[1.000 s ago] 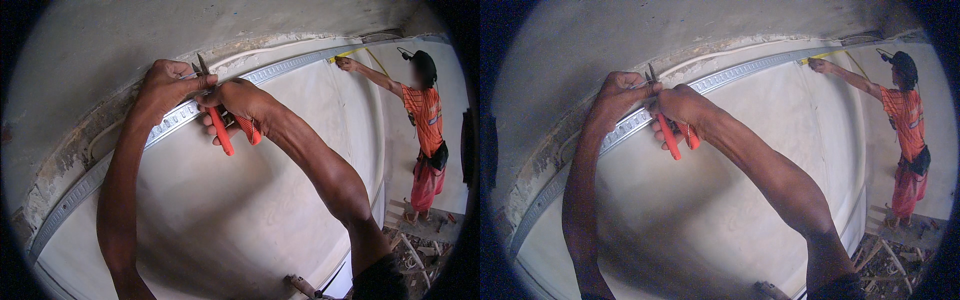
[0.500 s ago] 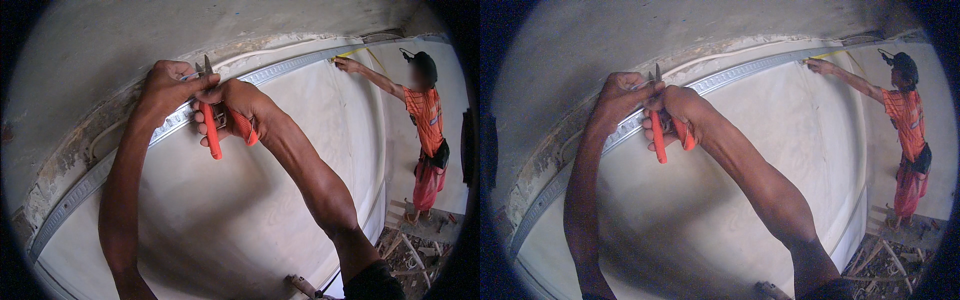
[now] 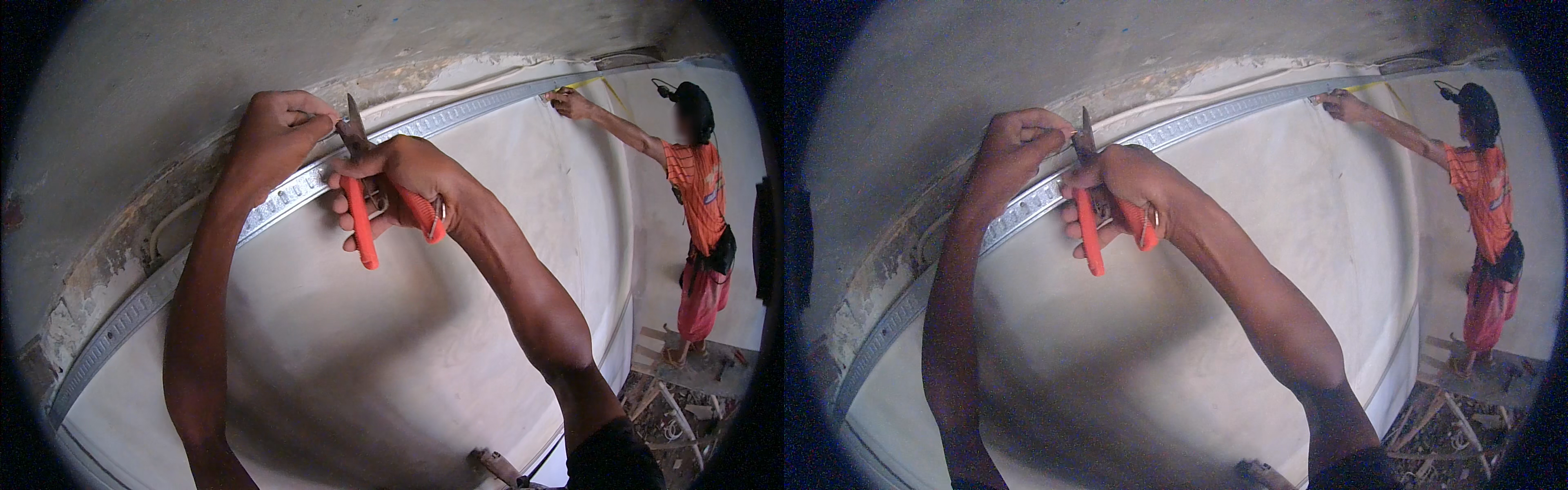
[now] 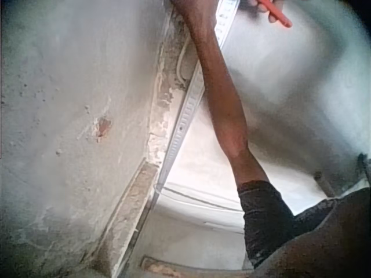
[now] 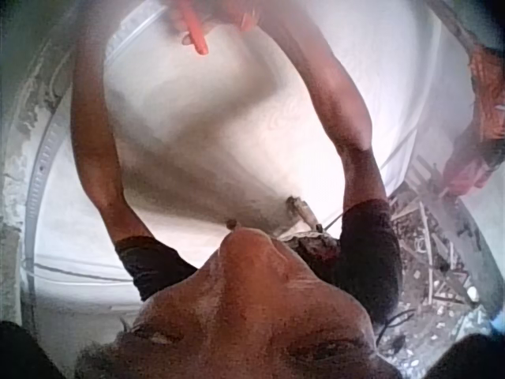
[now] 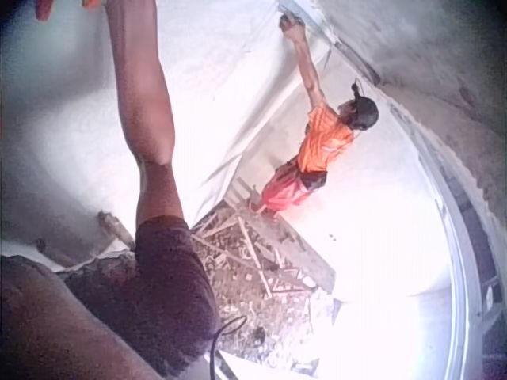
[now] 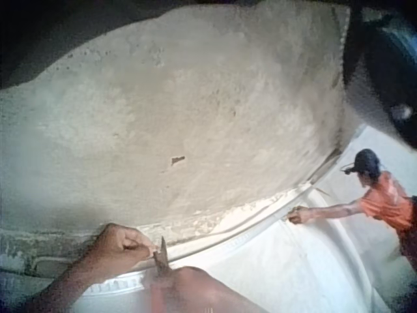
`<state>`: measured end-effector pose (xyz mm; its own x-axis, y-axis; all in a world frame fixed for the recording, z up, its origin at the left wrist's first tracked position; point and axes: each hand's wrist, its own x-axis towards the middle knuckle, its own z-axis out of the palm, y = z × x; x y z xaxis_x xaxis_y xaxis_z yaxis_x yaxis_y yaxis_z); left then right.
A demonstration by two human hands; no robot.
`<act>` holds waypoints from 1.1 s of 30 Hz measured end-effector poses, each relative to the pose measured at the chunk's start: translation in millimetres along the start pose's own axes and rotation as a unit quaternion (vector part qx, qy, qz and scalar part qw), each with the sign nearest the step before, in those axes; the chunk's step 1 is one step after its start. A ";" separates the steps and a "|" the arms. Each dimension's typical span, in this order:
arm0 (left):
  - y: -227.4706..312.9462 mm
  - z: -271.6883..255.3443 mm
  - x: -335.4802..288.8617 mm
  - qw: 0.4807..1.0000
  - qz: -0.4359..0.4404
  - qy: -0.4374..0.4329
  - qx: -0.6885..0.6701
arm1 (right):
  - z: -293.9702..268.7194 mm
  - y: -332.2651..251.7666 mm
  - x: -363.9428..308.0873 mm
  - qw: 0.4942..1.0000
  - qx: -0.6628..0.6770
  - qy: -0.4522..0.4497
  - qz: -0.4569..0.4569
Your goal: The person strips the insulation from electrical wires using shears, then inserts the wires into a metal conduit attached to the ceiling. They secure the wires by crimping the conduit with the shears. Another person is visible in the background measuring the wall.
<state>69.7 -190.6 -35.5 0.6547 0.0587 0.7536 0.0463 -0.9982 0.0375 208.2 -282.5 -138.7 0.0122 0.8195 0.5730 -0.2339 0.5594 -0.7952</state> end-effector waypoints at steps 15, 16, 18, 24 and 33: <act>-72.7 37.1 -118.1 0.990 0.064 0.106 0.072 | -67.1 67.2 -170.3 0.982 -0.144 0.108 -0.050; -71.1 44.0 -159.6 0.991 0.048 0.108 0.061 | -76.7 77.8 -177.8 0.988 -0.129 0.068 -0.047; -60.3 56.9 -236.5 0.991 0.019 0.125 0.038 | -86.0 105.3 -202.3 0.986 -0.121 0.113 -0.034; 23.4 135.9 -453.0 0.958 -0.278 0.031 -0.068 | -115.5 198.8 -282.4 0.980 -0.123 0.100 0.121; 181.1 155.7 -657.6 0.692 -0.706 -0.079 -0.126 | -97.3 336.4 -350.6 0.897 -0.371 -0.060 0.232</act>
<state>-235.0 -408.3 -626.4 0.1652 0.9588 -0.2312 0.6042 0.0869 0.7921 219.8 -369.5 -626.3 -0.0341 0.9913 0.1270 0.5254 0.1259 -0.8415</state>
